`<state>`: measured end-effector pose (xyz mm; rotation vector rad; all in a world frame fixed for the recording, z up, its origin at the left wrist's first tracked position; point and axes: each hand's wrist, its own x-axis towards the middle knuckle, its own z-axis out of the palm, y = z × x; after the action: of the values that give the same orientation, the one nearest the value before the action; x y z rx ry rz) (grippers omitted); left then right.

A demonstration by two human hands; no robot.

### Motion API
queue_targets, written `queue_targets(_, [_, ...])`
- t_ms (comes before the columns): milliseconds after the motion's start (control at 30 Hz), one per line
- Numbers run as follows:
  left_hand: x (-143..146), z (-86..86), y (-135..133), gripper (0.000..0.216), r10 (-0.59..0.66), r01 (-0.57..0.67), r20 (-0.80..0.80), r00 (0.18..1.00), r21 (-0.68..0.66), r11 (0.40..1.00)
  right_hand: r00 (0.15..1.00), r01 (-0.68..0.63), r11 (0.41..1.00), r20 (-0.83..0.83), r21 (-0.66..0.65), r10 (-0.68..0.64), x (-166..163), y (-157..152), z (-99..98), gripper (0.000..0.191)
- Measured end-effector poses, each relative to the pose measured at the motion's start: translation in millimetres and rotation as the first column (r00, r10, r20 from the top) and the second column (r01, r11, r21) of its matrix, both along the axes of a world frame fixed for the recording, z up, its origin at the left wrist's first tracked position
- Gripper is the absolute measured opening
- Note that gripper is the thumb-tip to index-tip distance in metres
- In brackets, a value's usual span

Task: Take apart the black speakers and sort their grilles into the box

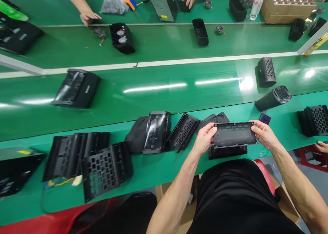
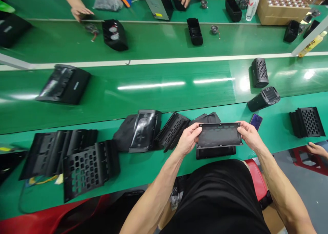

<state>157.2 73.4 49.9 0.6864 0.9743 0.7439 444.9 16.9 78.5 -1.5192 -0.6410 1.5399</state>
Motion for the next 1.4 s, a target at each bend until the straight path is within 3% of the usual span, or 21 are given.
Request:
queue_targets(533, [1,-7.0,1,0.056,0.023,-0.023,0.026,0.999,-0.019,1.0,1.0,0.007,0.999,0.017,-0.032,-0.006,4,3,-7.3,0.038])
queue_targets(833, [-3,-12.3,2,0.056,-0.02,0.024,-0.035,0.999,0.12,0.992,0.999,0.033,0.999,-0.019,-0.03,-0.034,0,5,-1.3,0.038])
queue_targets(1067, [-10,-14.4,-1,0.065,-0.015,0.022,-0.056,0.998,0.124,0.992,0.998,0.026,0.999,-0.054,-0.037,-0.028,-3,3,0.9,0.044])
queue_targets(1400, [-25,-16.2,-8,0.067,0.004,-0.026,0.123,0.992,0.173,0.985,0.996,0.068,0.997,-0.055,0.033,-0.066,-16,-7,2.1,0.045])
